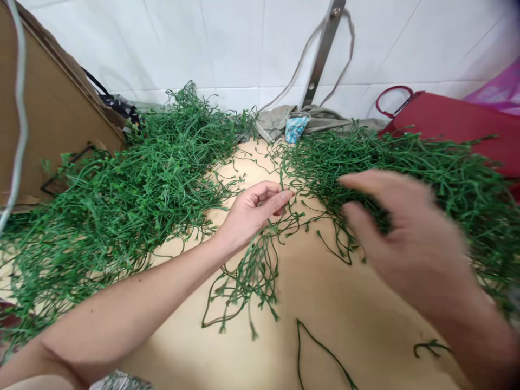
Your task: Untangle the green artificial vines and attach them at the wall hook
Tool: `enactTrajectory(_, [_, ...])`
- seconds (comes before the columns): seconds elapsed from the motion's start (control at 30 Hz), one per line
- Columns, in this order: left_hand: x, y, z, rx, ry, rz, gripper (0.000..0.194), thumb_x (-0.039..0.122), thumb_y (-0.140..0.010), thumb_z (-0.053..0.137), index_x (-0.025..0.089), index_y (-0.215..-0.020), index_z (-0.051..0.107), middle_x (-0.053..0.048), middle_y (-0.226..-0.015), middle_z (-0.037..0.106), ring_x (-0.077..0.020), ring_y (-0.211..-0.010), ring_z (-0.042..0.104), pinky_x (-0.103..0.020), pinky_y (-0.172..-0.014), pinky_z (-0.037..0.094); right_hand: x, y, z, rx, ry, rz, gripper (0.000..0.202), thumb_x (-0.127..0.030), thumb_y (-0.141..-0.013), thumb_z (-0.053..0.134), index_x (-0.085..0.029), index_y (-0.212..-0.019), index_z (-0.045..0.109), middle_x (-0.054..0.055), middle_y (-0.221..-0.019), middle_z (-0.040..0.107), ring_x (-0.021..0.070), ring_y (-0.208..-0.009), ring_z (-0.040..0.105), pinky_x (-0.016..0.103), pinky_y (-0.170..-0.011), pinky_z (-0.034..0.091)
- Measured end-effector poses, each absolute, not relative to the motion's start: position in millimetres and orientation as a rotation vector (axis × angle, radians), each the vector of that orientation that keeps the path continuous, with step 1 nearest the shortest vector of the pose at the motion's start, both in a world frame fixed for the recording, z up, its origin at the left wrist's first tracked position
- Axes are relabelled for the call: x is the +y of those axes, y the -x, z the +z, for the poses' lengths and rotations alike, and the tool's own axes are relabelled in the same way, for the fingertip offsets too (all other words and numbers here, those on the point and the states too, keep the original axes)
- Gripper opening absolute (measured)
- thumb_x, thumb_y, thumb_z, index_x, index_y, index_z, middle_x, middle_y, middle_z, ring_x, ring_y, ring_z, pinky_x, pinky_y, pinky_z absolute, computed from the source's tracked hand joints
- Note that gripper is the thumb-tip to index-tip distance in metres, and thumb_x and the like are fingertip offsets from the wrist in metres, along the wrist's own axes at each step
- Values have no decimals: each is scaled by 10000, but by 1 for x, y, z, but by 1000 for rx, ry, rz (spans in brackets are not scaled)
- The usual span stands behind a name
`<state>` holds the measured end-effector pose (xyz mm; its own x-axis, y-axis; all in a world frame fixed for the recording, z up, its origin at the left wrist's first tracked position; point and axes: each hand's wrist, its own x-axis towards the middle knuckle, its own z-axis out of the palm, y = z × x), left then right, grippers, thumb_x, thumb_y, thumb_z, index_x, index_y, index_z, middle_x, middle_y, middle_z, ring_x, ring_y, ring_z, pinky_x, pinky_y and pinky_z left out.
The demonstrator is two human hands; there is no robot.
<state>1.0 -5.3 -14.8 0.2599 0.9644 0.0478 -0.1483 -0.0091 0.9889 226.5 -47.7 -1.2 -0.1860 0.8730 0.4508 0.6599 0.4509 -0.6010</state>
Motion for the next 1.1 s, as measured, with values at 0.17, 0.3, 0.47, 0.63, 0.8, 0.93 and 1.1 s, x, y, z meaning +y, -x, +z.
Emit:
enactTrajectory(0.17, [-12, -2, -11, 853, -1271, 1110, 256, 378, -841, 753, 168, -767, 625, 27, -705, 588, -88, -676, 541, -230, -682, 450, -54, -177, -14, -1792, 1212, 1078, 369, -368, -940, 564, -225, -1263, 668, 103, -1230, 720, 248, -1107, 690, 445, -998, 548])
enactTrajectory(0.3, [-13, -3, -10, 866, -1281, 1103, 244, 370, -838, 755, 156, -787, 648, 22, -725, 573, -86, -679, 517, -222, -667, 445, -56, -173, -14, -1664, 1246, 1210, 259, -433, -923, 608, -210, -997, 717, 66, -946, 758, 208, -880, 706, 357, -840, 576])
enactTrajectory(0.47, [-16, 0, -10, 822, -1308, 980, 291, 425, -877, 706, 168, -1003, 651, -5, -877, 616, -99, -757, 565, -236, -712, 462, -55, -174, -13, -1655, 1271, 1190, 234, -423, -923, 608, -219, -837, 684, 25, -791, 692, 181, -786, 653, 293, -699, 532])
enactTrajectory(0.63, [-19, 5, -14, 976, -1494, 719, 480, 319, -702, 861, 182, -1077, 596, 44, -766, 581, -96, -671, 517, -231, -626, 416, -55, -177, -20, -1484, 1346, 929, 208, -419, -856, 688, -236, -921, 761, 45, -925, 708, 191, -834, 634, 315, -732, 514])
enactTrajectory(0.8, [-12, 7, -18, 906, -1477, 780, 200, 266, -812, 737, 154, -884, 587, 30, -721, 591, -81, -642, 528, -226, -625, 400, -55, -182, -19, -1513, 1330, 1086, 250, -437, -892, 639, -222, -897, 765, 26, -777, 657, 165, -726, 577, 295, -664, 473])
enactTrajectory(0.93, [-10, 9, -14, 888, -1450, 782, 271, 331, -823, 751, 168, -805, 536, 32, -708, 565, -72, -611, 481, -223, -590, 362, -55, -184, -16, -1427, 1339, 1141, 235, -438, -878, 657, -215, -837, 717, 4, -710, 602, 137, -645, 513, 269, -591, 431])
enactTrajectory(1.1, [-12, 9, -10, 822, -1536, 678, 291, 435, -944, 606, 158, -854, 603, 24, -716, 504, -85, -621, 413, -237, -578, 311, -54, -188, -12, -1394, 1382, 976, 214, -428, -873, 670, -221, -819, 663, 5, -729, 606, 146, -668, 526, 278, -630, 449])
